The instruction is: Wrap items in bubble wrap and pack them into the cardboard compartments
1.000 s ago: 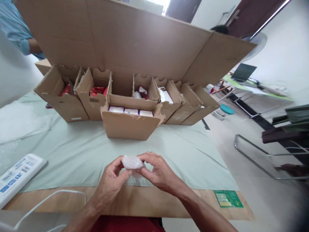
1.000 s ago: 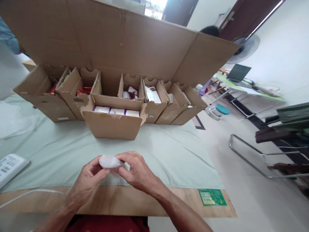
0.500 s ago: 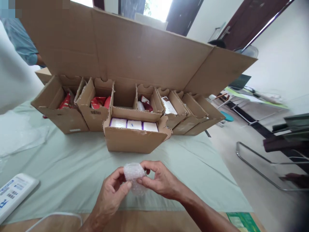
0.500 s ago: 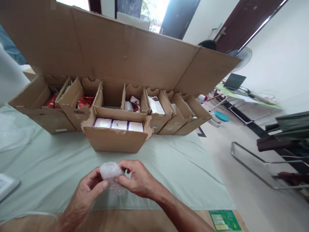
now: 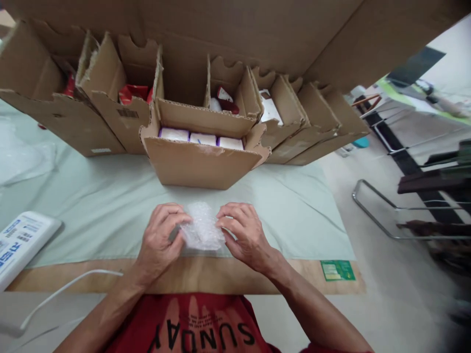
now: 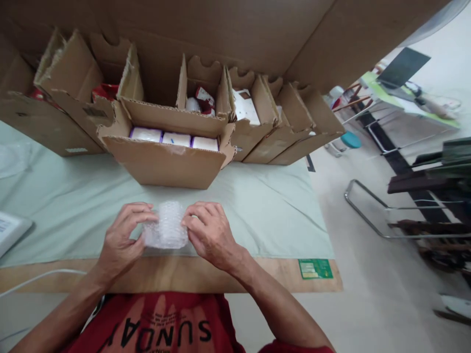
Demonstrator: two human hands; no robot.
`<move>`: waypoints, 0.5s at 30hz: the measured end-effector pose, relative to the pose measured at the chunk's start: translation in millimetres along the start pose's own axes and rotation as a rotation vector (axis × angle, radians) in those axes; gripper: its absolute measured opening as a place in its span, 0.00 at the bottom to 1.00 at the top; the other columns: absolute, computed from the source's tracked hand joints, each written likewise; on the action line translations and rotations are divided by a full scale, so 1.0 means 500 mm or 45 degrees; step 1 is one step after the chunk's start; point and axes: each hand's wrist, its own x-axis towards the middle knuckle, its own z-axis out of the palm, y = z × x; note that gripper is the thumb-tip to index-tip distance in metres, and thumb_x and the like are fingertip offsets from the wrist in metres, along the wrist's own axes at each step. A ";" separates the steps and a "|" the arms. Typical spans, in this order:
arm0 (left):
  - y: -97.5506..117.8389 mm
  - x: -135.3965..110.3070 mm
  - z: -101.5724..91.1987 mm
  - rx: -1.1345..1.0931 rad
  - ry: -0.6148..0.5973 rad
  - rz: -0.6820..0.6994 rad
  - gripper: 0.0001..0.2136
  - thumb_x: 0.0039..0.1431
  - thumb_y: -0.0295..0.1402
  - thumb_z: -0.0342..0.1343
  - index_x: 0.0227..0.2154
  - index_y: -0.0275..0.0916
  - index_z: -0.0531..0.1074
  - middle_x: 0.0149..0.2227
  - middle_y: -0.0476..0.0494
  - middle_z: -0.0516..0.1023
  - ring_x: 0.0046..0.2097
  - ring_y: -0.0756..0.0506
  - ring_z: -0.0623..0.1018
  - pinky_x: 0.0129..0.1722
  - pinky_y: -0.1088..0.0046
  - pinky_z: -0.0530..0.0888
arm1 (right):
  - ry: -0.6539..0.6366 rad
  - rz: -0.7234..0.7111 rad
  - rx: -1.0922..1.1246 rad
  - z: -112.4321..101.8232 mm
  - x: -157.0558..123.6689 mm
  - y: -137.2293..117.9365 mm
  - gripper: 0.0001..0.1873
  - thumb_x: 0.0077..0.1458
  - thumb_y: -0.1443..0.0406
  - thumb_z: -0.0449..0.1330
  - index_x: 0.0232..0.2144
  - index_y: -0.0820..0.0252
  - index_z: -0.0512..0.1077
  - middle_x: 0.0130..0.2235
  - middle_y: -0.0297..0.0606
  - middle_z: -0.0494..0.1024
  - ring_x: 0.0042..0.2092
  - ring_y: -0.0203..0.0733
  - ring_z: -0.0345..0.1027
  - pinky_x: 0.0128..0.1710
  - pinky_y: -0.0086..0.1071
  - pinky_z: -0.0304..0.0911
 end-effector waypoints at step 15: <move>-0.036 -0.098 0.015 0.556 -0.299 0.350 0.11 0.59 0.17 0.53 0.38 0.38 0.72 0.50 0.37 0.81 0.56 0.36 0.75 0.53 0.56 0.72 | -0.333 0.260 -0.145 0.073 -0.038 -0.005 0.26 0.61 0.52 0.64 0.56 0.62 0.73 0.61 0.54 0.72 0.57 0.58 0.65 0.51 0.47 0.59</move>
